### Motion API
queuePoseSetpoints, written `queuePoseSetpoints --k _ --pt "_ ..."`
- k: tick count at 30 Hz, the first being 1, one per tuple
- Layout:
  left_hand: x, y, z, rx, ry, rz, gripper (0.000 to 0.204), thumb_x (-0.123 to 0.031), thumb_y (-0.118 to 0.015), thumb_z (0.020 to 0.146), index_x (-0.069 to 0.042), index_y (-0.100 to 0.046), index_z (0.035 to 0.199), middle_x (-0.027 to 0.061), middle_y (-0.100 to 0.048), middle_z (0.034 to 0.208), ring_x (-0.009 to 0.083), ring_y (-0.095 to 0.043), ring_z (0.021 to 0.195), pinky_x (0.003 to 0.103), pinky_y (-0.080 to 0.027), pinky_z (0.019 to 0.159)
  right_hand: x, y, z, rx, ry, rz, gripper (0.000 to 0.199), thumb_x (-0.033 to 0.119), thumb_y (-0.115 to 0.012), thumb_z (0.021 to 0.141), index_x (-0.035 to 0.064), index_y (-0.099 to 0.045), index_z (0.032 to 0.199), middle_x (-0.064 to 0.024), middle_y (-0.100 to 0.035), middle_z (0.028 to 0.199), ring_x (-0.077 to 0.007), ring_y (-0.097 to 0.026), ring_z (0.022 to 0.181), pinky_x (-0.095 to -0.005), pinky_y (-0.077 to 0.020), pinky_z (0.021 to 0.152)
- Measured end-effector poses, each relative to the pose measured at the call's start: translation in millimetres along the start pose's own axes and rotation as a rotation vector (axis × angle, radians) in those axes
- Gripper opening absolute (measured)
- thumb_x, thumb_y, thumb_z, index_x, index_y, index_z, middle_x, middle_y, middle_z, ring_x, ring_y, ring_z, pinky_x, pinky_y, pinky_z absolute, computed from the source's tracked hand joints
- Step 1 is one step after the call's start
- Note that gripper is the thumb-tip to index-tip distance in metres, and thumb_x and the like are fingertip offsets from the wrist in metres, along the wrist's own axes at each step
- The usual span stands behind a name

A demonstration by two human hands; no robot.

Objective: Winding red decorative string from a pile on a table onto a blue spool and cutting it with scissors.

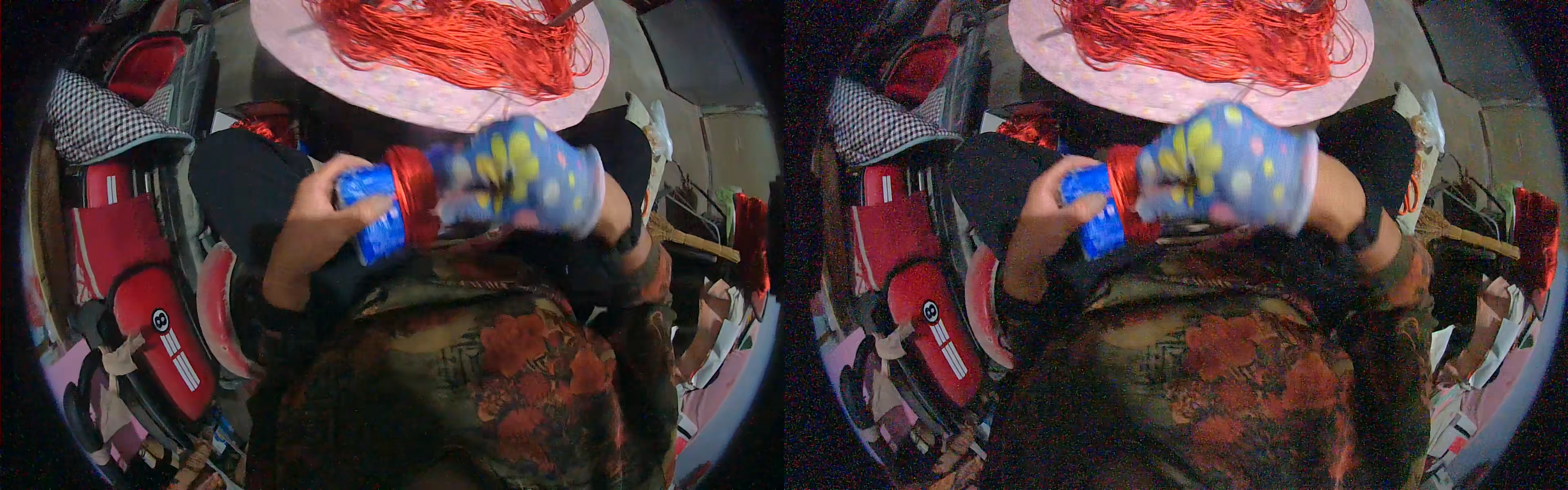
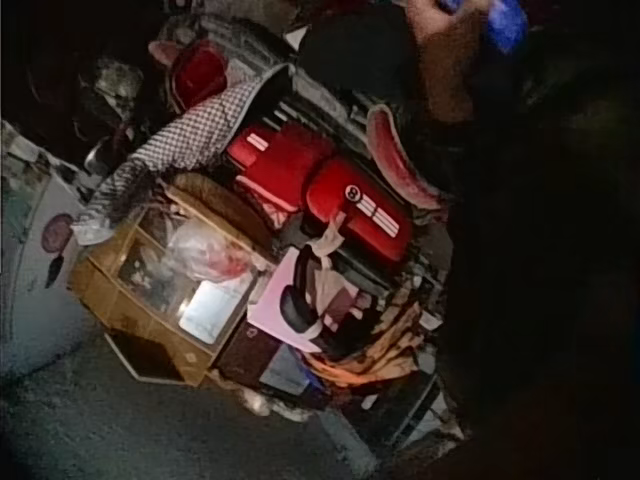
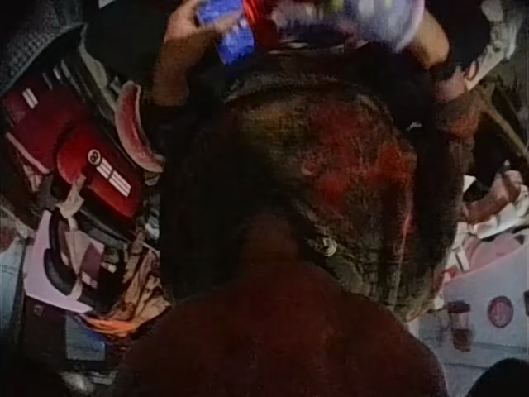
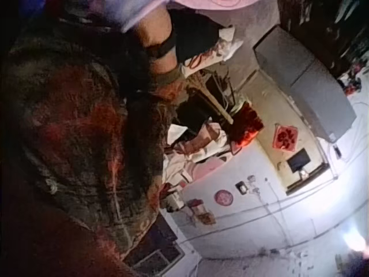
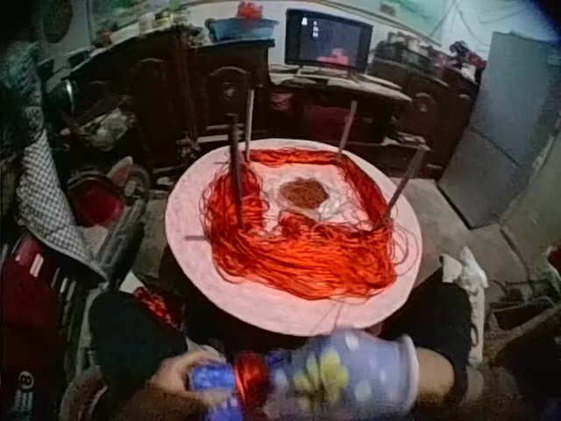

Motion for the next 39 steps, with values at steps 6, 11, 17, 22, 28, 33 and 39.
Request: queuePoseSetpoints --k 6,11,17,22,28,33,39 --pt "-18 -8 -22 0.324 -0.111 -0.368 0.062 -0.038 -0.08 0.069 -0.003 -0.058 0.116 0.0068 -0.063 0.112 0.0167 -0.059 0.103 0.032 -0.048 0.09 -72 -29 -12 -0.117 -0.337 0.586 0.019 0.021 -0.067 0.088 0.0022 -0.066 0.089 -0.0038 -0.066 0.079 -0.0103 -0.06 0.074 -0.0281 -0.0497 0.069" --pt "-6 17 -14 -0.308 -0.178 -0.948 0.052 -0.037 -0.061 0.091 -0.001 -0.052 0.127 0.0137 -0.055 0.125 0.0207 -0.059 0.105 0.034 -0.049 0.089 -44 -57 -33 0.01 -0.313 0.189 0.018 0.022 -0.059 0.091 0.005 -0.064 0.087 -0.0086 -0.066 0.078 -0.0216 -0.065 0.074 -0.0334 -0.052 0.068" --pt "-1 5 5 -0.168 -0.022 0.086 0.042 -0.024 -0.075 0.077 -0.003 -0.059 0.11 0.0019 -0.061 0.094 0.0098 -0.057 0.085 0.027 -0.049 0.078 -4 -23 -14 0.012 0.045 -0.128 0.018 0.025 -0.066 0.083 0.0082 -0.062 0.078 -0.0119 -0.06 0.066 -0.0318 -0.061 0.062 -0.0386 -0.0476 0.054" --pt "-13 -12 -17 0.254 -0.019 -0.141 0.051 -0.023 -0.08 0.067 -0.002 -0.059 0.109 0.0035 -0.062 0.099 0.0133 -0.058 0.089 0.03 -0.049 0.082 -54 -4 4 -0.079 -0.104 0.347 0.028 0.031 -0.07 0.084 0.0039 -0.067 0.089 -0.0086 -0.067 0.083 -0.0207 -0.063 0.071 -0.0309 -0.0487 0.065" --pt "7 25 -30 -0.271 -0.14 -0.325 0.056 -0.034 -0.067 0.083 -0.002 -0.052 0.127 0.0088 -0.059 0.119 0.0191 -0.058 0.105 0.034 -0.046 0.095 -74 -31 -38 -0.124 -0.502 0.375 0.018 0.022 -0.065 0.087 0.0055 -0.065 0.095 -0.0109 -0.068 0.088 -0.0262 -0.066 0.079 -0.0339 -0.0514 0.072" --pt "-3 26 -9 -0.407 -0.144 -0.382 0.042 -0.025 -0.069 0.084 -0.001 -0.056 0.117 0.007 -0.061 0.105 0.0145 -0.06 0.09 0.03 -0.05 0.081 -14 -54 -23 0.157 -0.063 -0.296 0.022 0.015 -0.065 0.071 0.0098 -0.061 0.092 -0.0132 -0.064 0.079 -0.0337 -0.064 0.077 -0.0408 -0.052 0.066" --pt "4 -12 -6 0.14 0.096 -0.11 0.048 -0.028 -0.078 0.075 -0.001 -0.058 0.11 0.0025 -0.061 0.094 0.0107 -0.058 0.084 0.028 -0.049 0.076 -22 -8 14 0.12 -0.135 0.167 0.018 0.022 -0.072 0.078 0.0065 -0.064 0.083 -0.0069 -0.063 0.07 -0.0217 -0.062 0.067 -0.0316 -0.0479 0.061"
Point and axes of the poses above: each hand's wrist, its own z-axis towards the middle knuckle, its own y-axis out of the back of the hand, x = y × z, the point moved 5 cm from there along z, towards the middle knuckle
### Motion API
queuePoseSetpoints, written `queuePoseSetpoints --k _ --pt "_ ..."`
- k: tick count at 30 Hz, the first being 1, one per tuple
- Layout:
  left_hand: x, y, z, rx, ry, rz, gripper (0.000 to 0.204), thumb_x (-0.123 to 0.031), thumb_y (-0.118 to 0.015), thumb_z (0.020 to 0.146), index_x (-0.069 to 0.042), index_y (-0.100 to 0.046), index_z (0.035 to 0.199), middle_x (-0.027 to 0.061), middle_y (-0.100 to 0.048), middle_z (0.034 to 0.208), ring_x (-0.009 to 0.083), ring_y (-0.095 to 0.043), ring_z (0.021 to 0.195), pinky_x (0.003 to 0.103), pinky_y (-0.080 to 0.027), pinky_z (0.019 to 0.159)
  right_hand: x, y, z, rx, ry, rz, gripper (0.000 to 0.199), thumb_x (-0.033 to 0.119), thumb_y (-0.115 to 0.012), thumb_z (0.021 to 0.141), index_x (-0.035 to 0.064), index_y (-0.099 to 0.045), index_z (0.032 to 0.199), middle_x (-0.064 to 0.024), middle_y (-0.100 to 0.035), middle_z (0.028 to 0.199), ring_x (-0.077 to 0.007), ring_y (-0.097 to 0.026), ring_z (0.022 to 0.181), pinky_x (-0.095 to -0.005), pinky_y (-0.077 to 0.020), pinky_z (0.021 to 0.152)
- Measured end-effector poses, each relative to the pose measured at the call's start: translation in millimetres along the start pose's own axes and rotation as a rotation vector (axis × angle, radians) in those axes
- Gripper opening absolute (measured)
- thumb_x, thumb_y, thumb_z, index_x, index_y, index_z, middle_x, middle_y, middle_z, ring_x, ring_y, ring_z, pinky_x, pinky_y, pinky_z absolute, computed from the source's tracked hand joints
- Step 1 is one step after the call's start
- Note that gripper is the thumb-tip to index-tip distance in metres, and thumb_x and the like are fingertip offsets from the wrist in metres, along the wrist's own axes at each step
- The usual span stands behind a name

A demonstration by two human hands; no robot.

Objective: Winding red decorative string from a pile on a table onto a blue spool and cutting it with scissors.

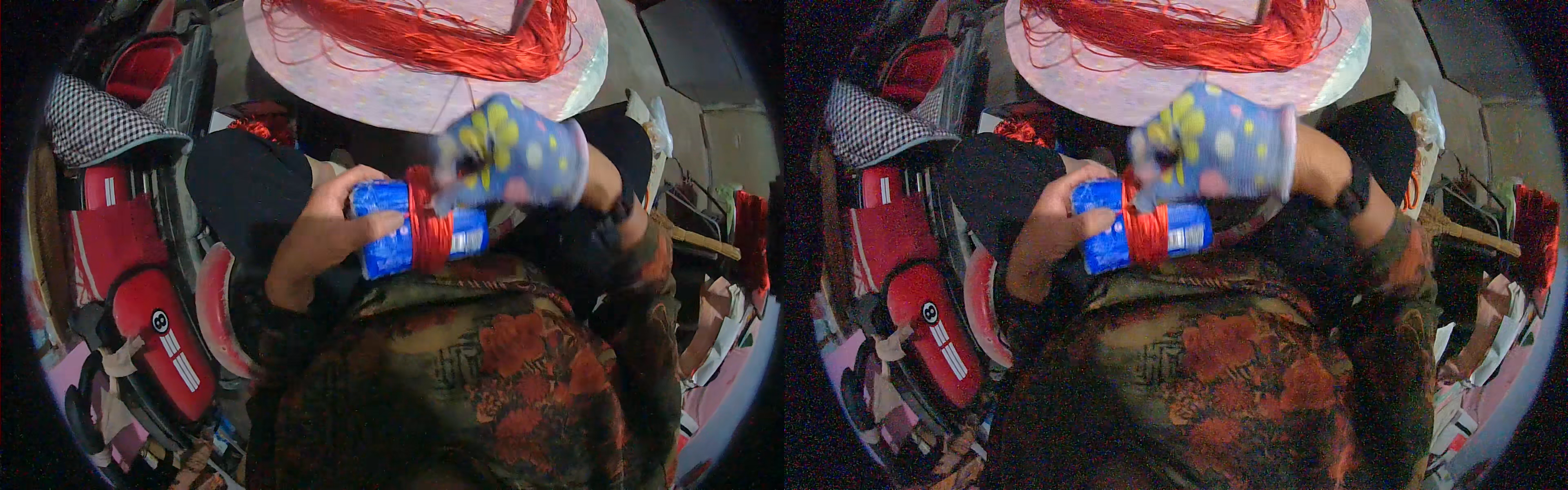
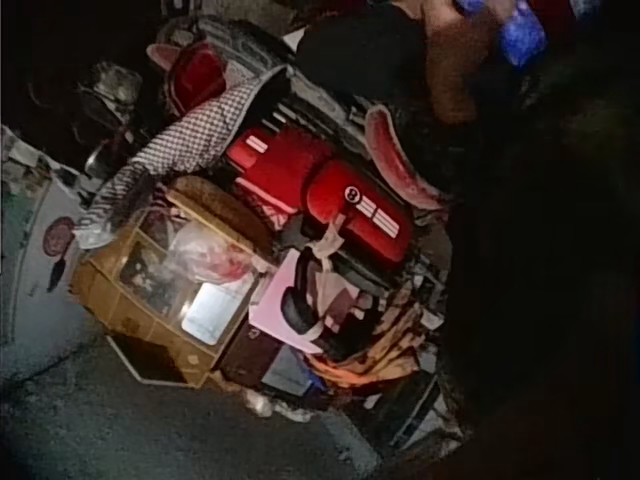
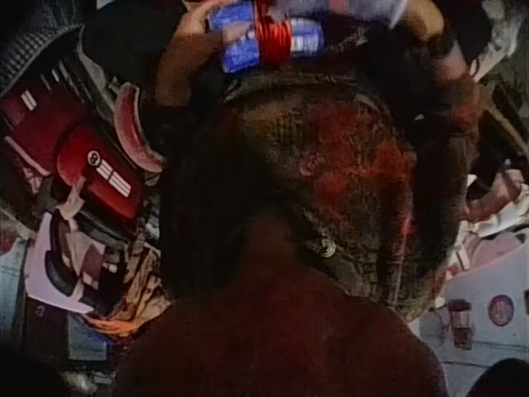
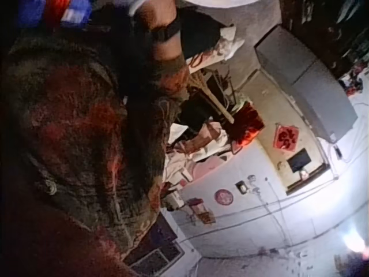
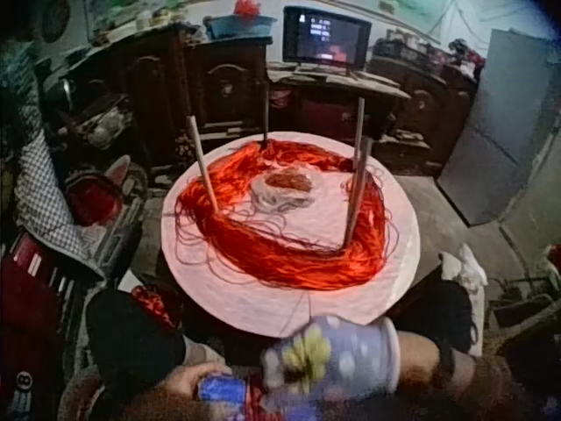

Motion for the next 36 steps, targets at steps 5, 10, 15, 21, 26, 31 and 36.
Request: queuePoseSetpoints --k 5,10,15,21,26,31,36 --pt "-25 -12 -9 0.331 -0.225 -0.216 0.049 -0.033 -0.077 0.074 -0.002 -0.06 0.108 0.005 -0.065 0.096 0.0125 -0.062 0.083 0.029 -0.051 0.074 -55 3 -10 -0.236 -0.003 0.217 0.019 0.022 -0.065 0.087 0.0043 -0.065 0.091 -0.0049 -0.066 0.081 -0.0115 -0.061 0.072 -0.0277 -0.0473 0.066" --pt "-16 20 -19 -0.065 -0.32 -0.636 0.042 -0.028 -0.073 0.079 -0.001 -0.06 0.108 0.005 -0.065 0.095 0.0147 -0.063 0.081 0.031 -0.052 0.071 -58 -30 -38 -0.095 -0.336 0.529 0.026 0.027 -0.058 0.094 0.0026 -0.063 0.098 -0.0067 -0.065 0.079 -0.0124 -0.061 0.075 -0.0278 -0.0486 0.073" --pt "-16 36 -7 -0.558 -0.31 -0.713 0.035 -0.024 -0.07 0.084 -0.001 -0.059 0.108 0.0051 -0.064 0.094 0.0169 -0.063 0.08 0.033 -0.053 0.068 15 -27 -47 -0.14 0.146 -0.211 0.018 0.019 -0.056 0.091 0.0036 -0.064 0.093 -0.0124 -0.066 0.082 -0.0293 -0.062 0.07 -0.0328 -0.0504 0.064" --pt "-11 -1 -7 0.022 -0.017 -0.097 0.049 -0.02 -0.08 0.072 -0.002 -0.058 0.111 0.0022 -0.061 0.097 0.0102 -0.058 0.086 0.028 -0.05 0.077 17 16 -1 -0.014 -0.031 0.084 0.024 0.029 -0.066 0.085 0.0058 -0.067 0.091 -0.01 -0.067 0.082 -0.0223 -0.064 0.07 -0.0313 -0.0494 0.061" --pt "-17 2 -26 0.152 -0.259 -0.42 0.044 -0.02 -0.076 0.076 -0.002 -0.058 0.112 0.004 -0.063 0.099 0.0138 -0.061 0.09 0.03 -0.05 0.081 -58 -4 -10 -0.235 -0.115 0.345 0.022 0.025 -0.062 0.092 0.004 -0.066 0.094 -0.0044 -0.066 0.081 -0.0094 -0.062 0.076 -0.0269 -0.05 0.071" --pt "-23 32 -24 -0.381 -0.363 -0.678 0.04 -0.021 -0.073 0.079 -0.001 -0.059 0.111 0.005 -0.063 0.097 0.0139 -0.061 0.088 0.03 -0.051 0.078 -32 -50 -35 -0.032 -0.081 -0.077 0.016 0.018 -0.057 0.092 0.004 -0.064 0.096 -0.0118 -0.067 0.088 -0.0274 -0.067 0.078 -0.0356 -0.0535 0.07" --pt "-14 22 5 -0.353 -0.151 0.198 0.045 -0.024 -0.078 0.074 -0.002 -0.059 0.108 0.0025 -0.06 0.092 0.0094 -0.056 0.082 0.027 -0.049 0.075 17 -17 -31 -0.078 0.198 -0.185 0.014 0.018 -0.062 0.087 0.0067 -0.067 0.092 -0.0119 -0.067 0.082 -0.0309 -0.066 0.079 -0.0364 -0.0526 0.069"
Point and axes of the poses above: each hand's wrist, its own z-axis towards the middle knuckle, its own y-axis out of the back of the hand, x = y × z, the point moved 5 cm from there along z, towards the middle knuckle
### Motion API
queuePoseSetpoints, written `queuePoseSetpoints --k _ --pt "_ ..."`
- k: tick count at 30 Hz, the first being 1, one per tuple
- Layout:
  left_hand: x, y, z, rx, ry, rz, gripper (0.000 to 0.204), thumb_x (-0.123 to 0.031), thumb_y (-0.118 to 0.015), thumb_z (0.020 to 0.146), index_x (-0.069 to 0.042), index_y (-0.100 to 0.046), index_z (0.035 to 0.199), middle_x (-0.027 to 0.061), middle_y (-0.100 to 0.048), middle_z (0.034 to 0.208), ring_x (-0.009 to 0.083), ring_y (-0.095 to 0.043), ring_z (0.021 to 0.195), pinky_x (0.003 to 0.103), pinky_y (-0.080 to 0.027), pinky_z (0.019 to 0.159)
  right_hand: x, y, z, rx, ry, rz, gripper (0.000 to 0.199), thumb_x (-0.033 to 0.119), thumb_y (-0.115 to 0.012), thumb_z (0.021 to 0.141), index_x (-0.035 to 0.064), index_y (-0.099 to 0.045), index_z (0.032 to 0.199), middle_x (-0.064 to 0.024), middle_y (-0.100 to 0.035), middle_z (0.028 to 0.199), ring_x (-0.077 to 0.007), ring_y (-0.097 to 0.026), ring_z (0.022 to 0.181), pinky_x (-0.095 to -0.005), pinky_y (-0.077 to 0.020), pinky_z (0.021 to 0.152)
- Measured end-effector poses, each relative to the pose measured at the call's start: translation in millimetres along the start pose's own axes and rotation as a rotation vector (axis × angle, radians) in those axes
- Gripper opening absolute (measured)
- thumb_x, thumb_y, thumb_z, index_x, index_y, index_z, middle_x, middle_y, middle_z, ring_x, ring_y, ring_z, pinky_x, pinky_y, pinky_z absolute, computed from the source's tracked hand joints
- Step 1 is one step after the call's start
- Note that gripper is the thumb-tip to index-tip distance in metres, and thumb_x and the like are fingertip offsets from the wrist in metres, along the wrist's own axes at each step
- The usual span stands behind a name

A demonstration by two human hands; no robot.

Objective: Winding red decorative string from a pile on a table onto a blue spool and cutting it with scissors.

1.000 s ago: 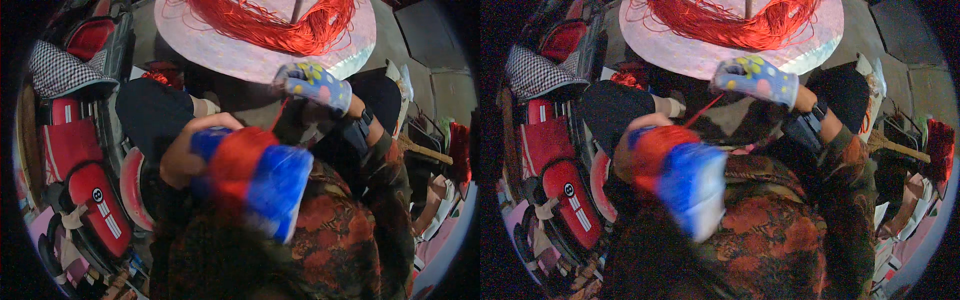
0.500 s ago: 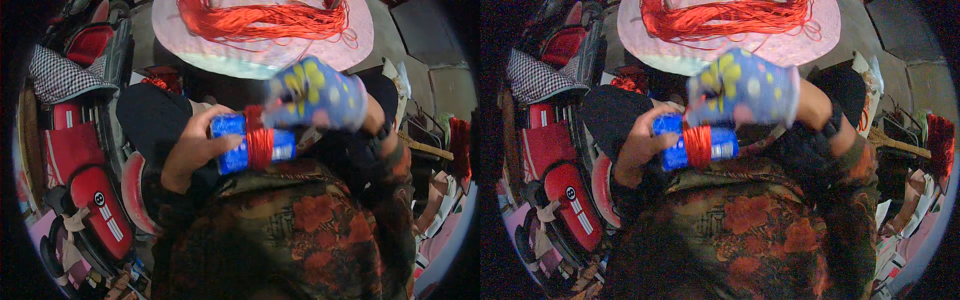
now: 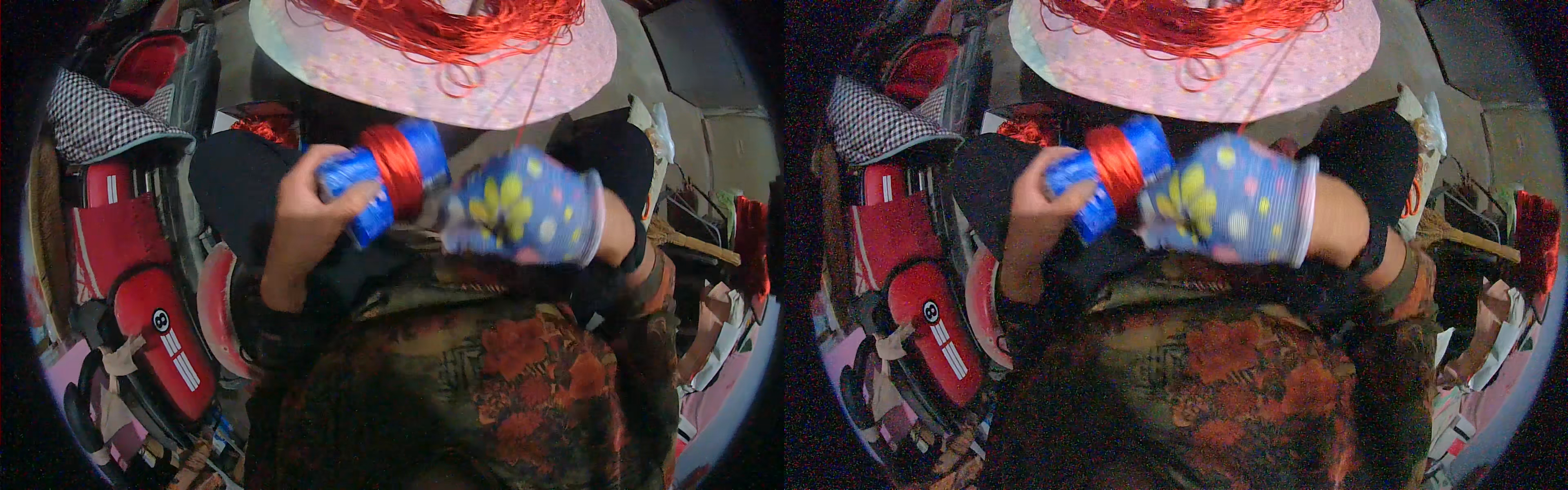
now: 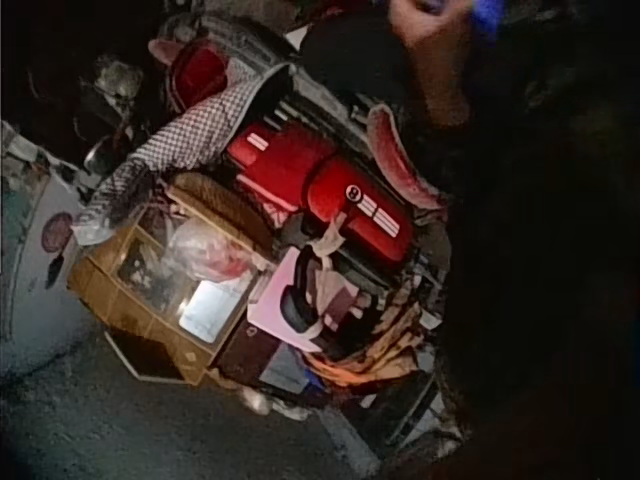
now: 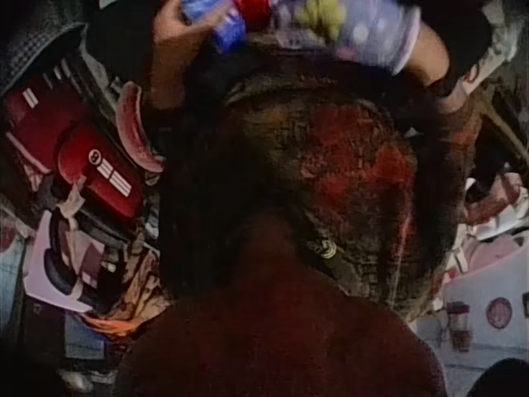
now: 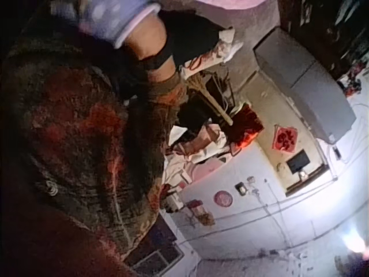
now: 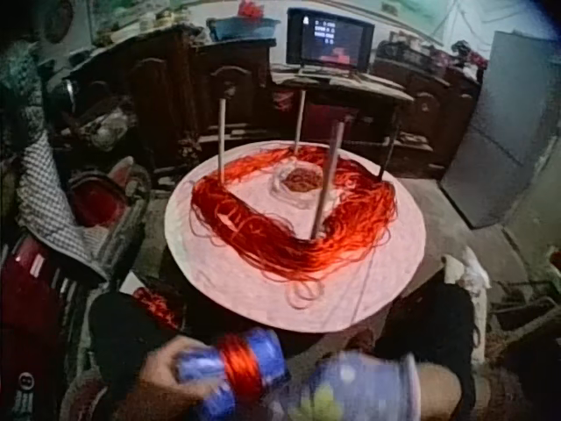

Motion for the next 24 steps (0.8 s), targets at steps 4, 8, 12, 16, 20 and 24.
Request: queuePoseSetpoints --k 4,8,12,16,20,24 --pt "-1 -22 -18 0.436 0.051 -0.143 0.047 -0.023 -0.078 0.073 -0.003 -0.059 0.11 0.0018 -0.06 0.094 0.0091 -0.056 0.087 0.028 -0.048 0.079 -47 19 28 -0.158 -0.355 0.407 0.024 0.029 -0.071 0.082 0.0063 -0.068 0.091 -0.0084 -0.067 0.079 -0.0167 -0.063 0.069 -0.0316 -0.0497 0.064" --pt "-14 -9 -22 0.379 0.027 -0.486 0.05 -0.026 -0.076 0.076 -0.002 -0.056 0.115 0.0017 -0.06 0.098 0.0094 -0.057 0.091 0.028 -0.048 0.082 -91 -16 0 -0.257 -0.455 0.562 0.024 0.028 -0.062 0.091 0.004 -0.065 0.09 -0.0076 -0.065 0.08 -0.0127 -0.059 0.074 -0.0302 -0.0482 0.071" --pt "-11 -4 -17 -0.017 -0.031 -0.739 0.047 -0.027 -0.071 0.084 -0.001 -0.053 0.119 0.0027 -0.06 0.102 0.01 -0.059 0.091 0.027 -0.049 0.081 -71 -54 -30 -0.211 -0.367 0.331 0.017 0.019 -0.055 0.094 0.0044 -0.064 0.092 -0.0126 -0.066 0.081 -0.0251 -0.064 0.074 -0.0355 -0.0502 0.068" --pt "6 2 -7 -0.164 -0.002 -0.523 0.038 -0.026 -0.068 0.087 -0.001 -0.056 0.113 0.0028 -0.061 0.095 0.0094 -0.059 0.085 0.026 -0.049 0.078 -13 -36 -11 0.117 -0.151 -0.251 0.019 0.026 -0.06 0.089 0.0075 -0.062 0.083 -0.0146 -0.063 0.077 -0.0347 -0.062 0.073 -0.0399 -0.0496 0.061" --pt "10 -12 -1 0.105 0.038 -0.091 0.04 -0.027 -0.074 0.081 -0.002 -0.058 0.109 0.0019 -0.061 0.09 0.0085 -0.059 0.084 0.027 -0.049 0.076 4 4 12 0.09 -0.009 -0.169 0.02 0.027 -0.064 0.086 0.0088 -0.063 0.079 -0.0124 -0.062 0.073 -0.0318 -0.062 0.069 -0.0386 -0.0491 0.059" --pt "-3 -27 -19 0.475 0.13 -0.202 0.045 -0.023 -0.078 0.075 -0.002 -0.058 0.11 0.0036 -0.061 0.094 0.0103 -0.059 0.087 0.029 -0.05 0.077 -36 23 24 -0.103 -0.242 0.224 0.023 0.028 -0.067 0.086 0.0056 -0.066 0.086 -0.0071 -0.066 0.076 -0.016 -0.062 0.069 -0.0306 -0.049 0.063"
Point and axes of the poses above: each hand's wrist, its own z-axis towards the middle knuckle, its own y-axis out of the back of the hand, x = y × z, the point moved 5 cm from there along z, towards the middle knuckle
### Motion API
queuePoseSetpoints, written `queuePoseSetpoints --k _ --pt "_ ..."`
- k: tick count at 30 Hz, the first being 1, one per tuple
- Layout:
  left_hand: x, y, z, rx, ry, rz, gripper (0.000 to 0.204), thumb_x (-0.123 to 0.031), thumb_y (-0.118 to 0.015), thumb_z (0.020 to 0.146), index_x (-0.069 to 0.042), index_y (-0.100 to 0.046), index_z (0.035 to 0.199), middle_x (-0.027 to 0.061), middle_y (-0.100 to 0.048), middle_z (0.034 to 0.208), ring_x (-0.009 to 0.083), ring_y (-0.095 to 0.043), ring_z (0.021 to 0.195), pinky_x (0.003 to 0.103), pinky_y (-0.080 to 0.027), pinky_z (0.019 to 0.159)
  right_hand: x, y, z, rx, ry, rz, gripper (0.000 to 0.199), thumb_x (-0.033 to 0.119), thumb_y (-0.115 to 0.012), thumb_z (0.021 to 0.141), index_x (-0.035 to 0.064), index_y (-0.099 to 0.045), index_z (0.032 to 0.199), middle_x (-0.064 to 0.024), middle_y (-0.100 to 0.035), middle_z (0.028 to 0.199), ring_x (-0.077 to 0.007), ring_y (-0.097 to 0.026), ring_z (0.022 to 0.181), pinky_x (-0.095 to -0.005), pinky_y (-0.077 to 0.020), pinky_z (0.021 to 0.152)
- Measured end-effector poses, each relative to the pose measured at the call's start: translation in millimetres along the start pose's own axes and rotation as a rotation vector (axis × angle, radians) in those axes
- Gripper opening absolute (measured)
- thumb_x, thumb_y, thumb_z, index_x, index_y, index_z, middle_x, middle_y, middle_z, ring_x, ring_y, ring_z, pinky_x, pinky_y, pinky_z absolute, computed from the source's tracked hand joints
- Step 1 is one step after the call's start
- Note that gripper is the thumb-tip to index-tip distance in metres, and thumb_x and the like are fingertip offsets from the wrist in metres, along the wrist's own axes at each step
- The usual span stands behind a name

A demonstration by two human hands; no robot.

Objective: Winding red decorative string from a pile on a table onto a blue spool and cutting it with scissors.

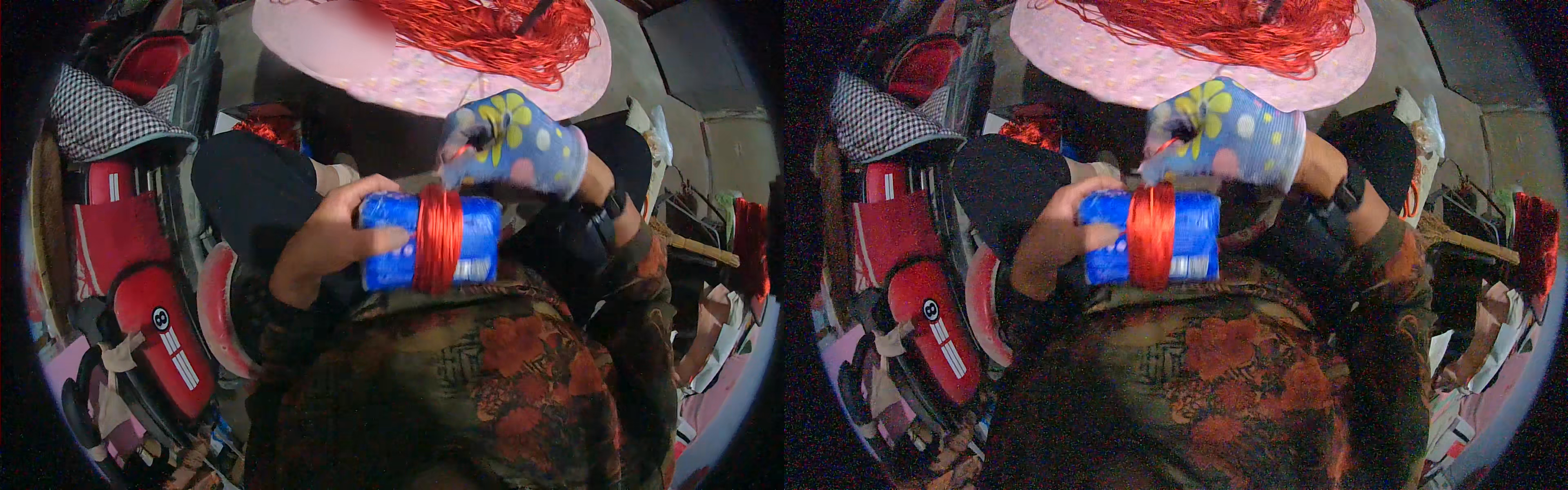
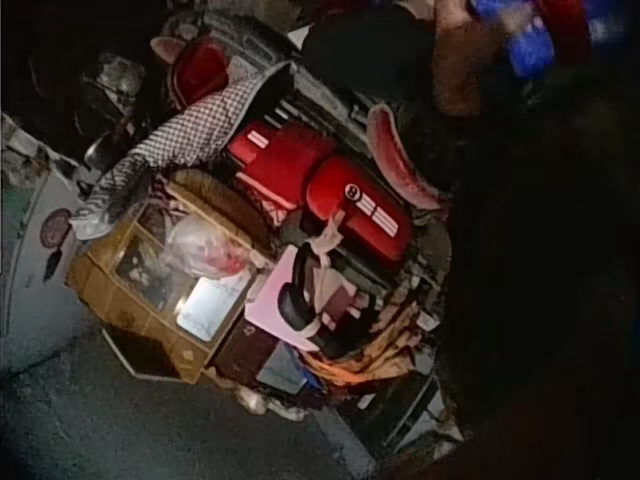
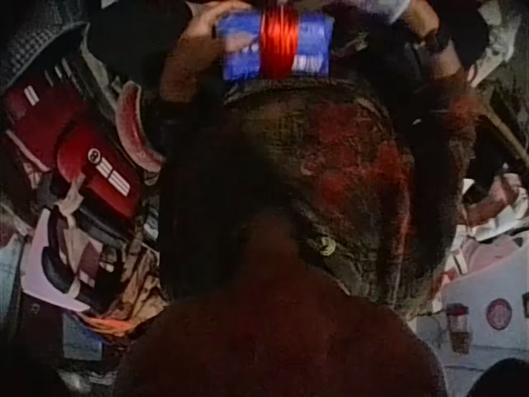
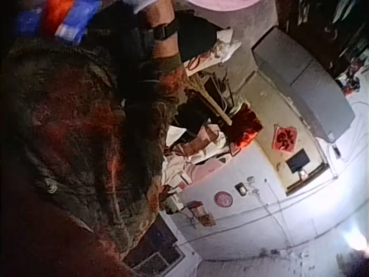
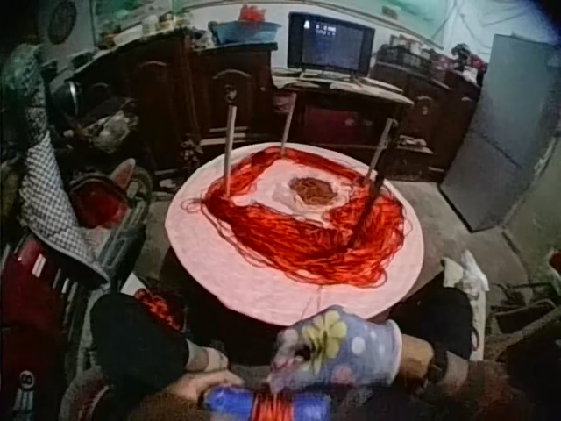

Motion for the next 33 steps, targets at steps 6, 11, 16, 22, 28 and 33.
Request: queuePoseSetpoints --k 6,11,16,22,28,33 --pt "-22 17 -28 -0.167 -0.284 -0.59 0.057 -0.039 -0.074 0.075 -0.002 -0.057 0.116 0.0058 -0.064 0.102 0.0151 -0.061 0.093 0.033 -0.05 0.086 -51 -29 -35 0.022 -0.298 0.274 0.024 0.026 -0.061 0.093 0.0034 -0.065 0.097 -0.0058 -0.068 0.086 -0.0131 -0.062 0.077 -0.0299 -0.0509 0.072" --pt "-23 45 -24 -0.628 -0.271 -0.387 0.044 -0.025 -0.073 0.08 -0.003 -0.058 0.114 0.0041 -0.063 0.096 0.0129 -0.061 0.086 0.03 -0.051 0.081 4 -48 -54 0.246 0.118 0.094 0.02 0.026 -0.062 0.091 0.0064 -0.064 0.094 -0.0092 -0.065 0.087 -0.0273 -0.062 0.076 -0.0341 -0.0483 0.068" --pt "-8 21 -7 -0.323 -0.07 0.165 0.046 -0.02 -0.077 0.074 -0.004 -0.058 0.112 0.0014 -0.06 0.095 0.0086 -0.057 0.085 0.027 -0.048 0.079 28 -4 -10 0.08 -0.013 0.01 0.017 0.02 -0.071 0.083 0.0054 -0.07 0.09 -0.0086 -0.07 0.081 -0.0181 -0.065 0.072 -0.0289 -0.0513 0.068" --pt "-15 8 -13 -0.01 -0.201 -0.227 0.051 -0.017 -0.073 0.069 -0.003 -0.056 0.116 0.002 -0.059 0.103 0.0104 -0.057 0.094 0.026 -0.049 0.079 -46 -17 -24 -0.014 -0.132 0.31 0.021 0.024 -0.064 0.091 0.0024 -0.066 0.093 0.0005 -0.065 0.077 -0.0085 -0.06 0.071 -0.0266 -0.0498 0.065" --pt "16 41 4 -0.559 -0.287 -0.715 0.05 -0.031 -0.073 0.081 -0.003 -0.055 0.117 0.0061 -0.06 0.104 0.0113 -0.059 0.09 0.029 -0.051 0.076 -10 -47 -45 0.163 0.001 -0.26 0.014 0.015 -0.064 0.083 0.0051 -0.064 0.094 -0.0131 -0.066 0.083 -0.0335 -0.065 0.077 -0.0387 -0.0517 0.065" --pt "9 19 12 -0.304 -0.07 0.027 0.044 -0.026 -0.077 0.076 -0.001 -0.059 0.107 0.0029 -0.061 0.092 0.0096 -0.058 0.082 0.027 -0.049 0.075 14 -23 -22 0.165 0.345 -0.339 0.018 0.017 -0.073 0.066 0.007 -0.064 0.077 -0.0096 -0.065 0.074 -0.0307 -0.064 0.07 -0.0386 -0.0503 0.06"
Point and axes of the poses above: each hand's wrist, its own z-axis towards the middle knuckle, its own y-axis out of the back of the hand, x = y × z, the point moved 5 cm from there along z, towards the middle knuckle
